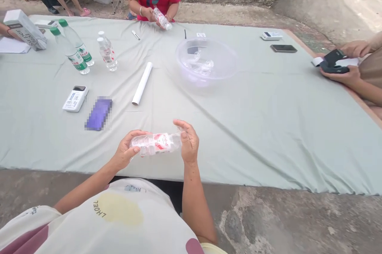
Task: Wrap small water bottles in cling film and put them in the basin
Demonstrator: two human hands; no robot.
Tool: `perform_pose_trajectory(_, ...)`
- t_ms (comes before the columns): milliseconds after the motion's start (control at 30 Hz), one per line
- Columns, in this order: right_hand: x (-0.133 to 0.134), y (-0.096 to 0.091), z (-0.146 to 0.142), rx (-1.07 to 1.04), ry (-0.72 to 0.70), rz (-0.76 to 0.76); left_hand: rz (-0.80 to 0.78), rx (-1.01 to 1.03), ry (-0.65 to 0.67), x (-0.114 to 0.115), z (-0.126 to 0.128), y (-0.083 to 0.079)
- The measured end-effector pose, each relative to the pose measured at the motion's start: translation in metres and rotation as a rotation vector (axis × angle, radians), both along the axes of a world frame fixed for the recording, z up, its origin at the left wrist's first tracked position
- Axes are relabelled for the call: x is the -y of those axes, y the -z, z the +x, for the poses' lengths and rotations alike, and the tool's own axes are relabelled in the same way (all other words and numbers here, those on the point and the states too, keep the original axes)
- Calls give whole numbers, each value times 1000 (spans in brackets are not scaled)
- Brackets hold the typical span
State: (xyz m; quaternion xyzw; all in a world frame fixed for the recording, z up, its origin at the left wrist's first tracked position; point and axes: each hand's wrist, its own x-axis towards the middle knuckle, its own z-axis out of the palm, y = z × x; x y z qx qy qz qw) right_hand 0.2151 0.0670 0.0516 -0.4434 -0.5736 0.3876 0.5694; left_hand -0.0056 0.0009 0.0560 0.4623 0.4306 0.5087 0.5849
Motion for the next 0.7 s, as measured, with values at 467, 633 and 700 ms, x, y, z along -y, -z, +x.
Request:
perform_pose_trajectory(467, -20, -4, -86, -54, 163, 123, -530, 829, -446, -61, 39, 29)
perform_pose_trajectory(633, -89, -5, -82, 17, -30, -97, -504, 674, -115, -64, 30, 58)
perform_pose_trajectory(700, -125, -8, -84, 68, -63, -95, -482, 633, -28, -64, 23, 65)
